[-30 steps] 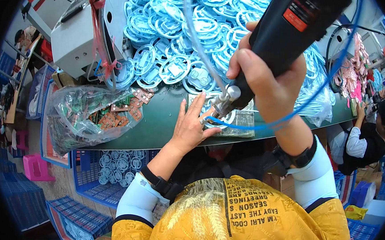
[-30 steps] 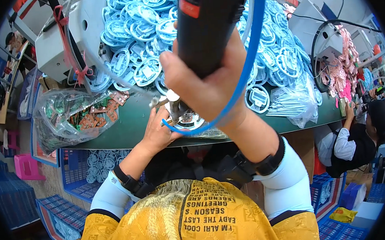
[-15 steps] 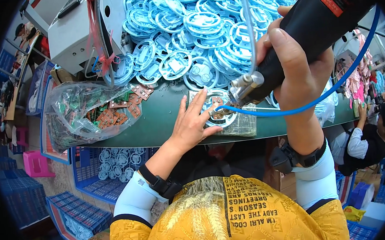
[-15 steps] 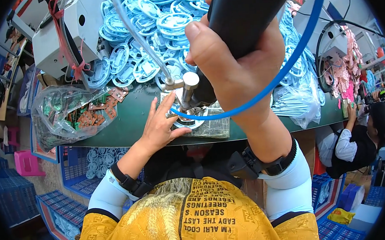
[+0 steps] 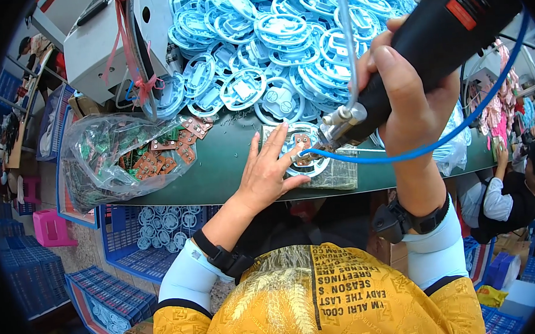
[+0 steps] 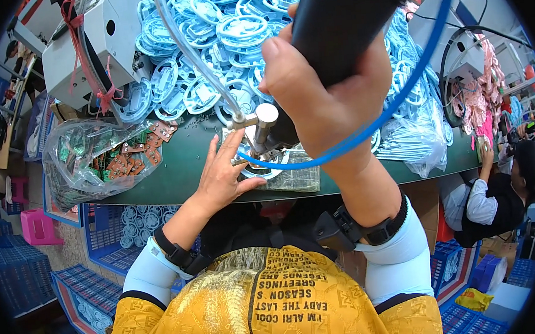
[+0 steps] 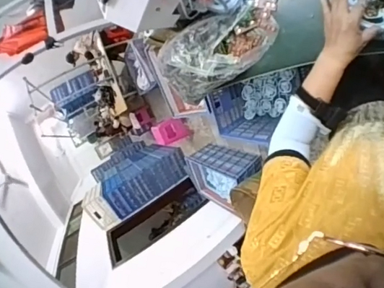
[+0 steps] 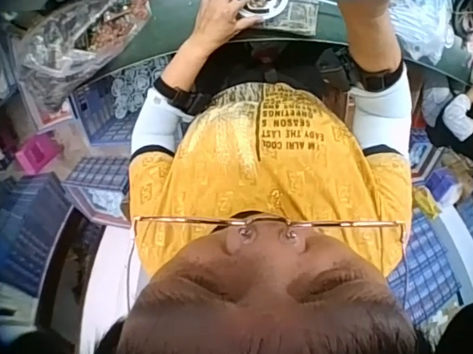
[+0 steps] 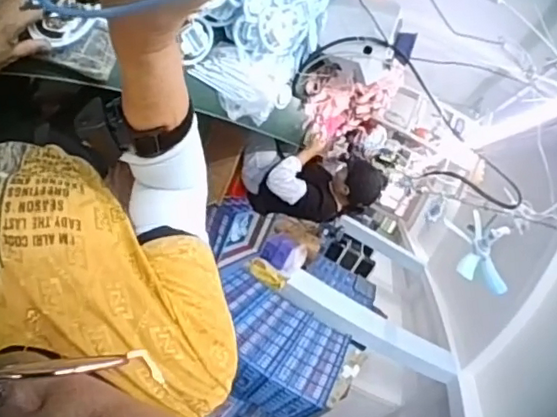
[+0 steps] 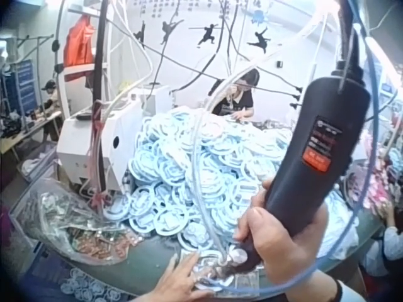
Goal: Assemble blue plastic toy components using a power screwdriver at a factory workbench.
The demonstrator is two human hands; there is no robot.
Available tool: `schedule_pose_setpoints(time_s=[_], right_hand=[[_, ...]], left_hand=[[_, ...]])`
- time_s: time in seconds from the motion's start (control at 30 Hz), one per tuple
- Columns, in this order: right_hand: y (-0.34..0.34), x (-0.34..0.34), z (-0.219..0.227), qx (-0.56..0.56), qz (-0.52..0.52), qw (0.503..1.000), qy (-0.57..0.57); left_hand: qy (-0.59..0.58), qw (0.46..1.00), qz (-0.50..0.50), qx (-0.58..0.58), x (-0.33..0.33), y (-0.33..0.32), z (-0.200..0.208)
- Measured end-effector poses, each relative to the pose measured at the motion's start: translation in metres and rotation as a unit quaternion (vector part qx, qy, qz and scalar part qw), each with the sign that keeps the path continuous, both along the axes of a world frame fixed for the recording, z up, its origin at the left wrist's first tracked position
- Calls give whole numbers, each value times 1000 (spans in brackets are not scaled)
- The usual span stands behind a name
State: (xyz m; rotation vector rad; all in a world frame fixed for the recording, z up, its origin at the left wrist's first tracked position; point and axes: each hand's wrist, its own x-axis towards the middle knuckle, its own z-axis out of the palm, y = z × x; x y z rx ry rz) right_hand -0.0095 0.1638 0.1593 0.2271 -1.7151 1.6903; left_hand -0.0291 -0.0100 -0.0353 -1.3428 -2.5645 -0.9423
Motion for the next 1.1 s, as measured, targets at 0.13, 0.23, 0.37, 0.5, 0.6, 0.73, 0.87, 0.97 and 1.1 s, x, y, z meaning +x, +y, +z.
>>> schedule_pose_setpoints(time_s=[0.13,0.23,0.37,0.5,0.6,0.73,0.87,0.97,1.1], right_hand=[[0,12,-5,-20,10,1000,20],[1,4,-9,-10,15,1000,5],[18,-4,7,26,5,999,18],[38,-14,42,41,-55,996,58],[43,-34,32,83,-69,993,41],[42,-49,29,98,-109,988,56],[50,-59,27,74,-130,988,49],[52,-65,24,77,-130,987,48],[59,-70,23,95,-141,984,59]], left_hand=[[4,1000,-7,-2,1,3,1],[-14,1000,-14,-20,-1,1,4],[12,1000,-6,-13,-2,-2,-4],[-2,1000,-17,-24,-5,6,12],[14,1000,8,12,-11,12,20],[67,990,5,121,-22,38,39],[0,991,40,127,-29,69,44],[-6,988,54,143,-33,82,45],[2,987,61,146,-40,91,42]])
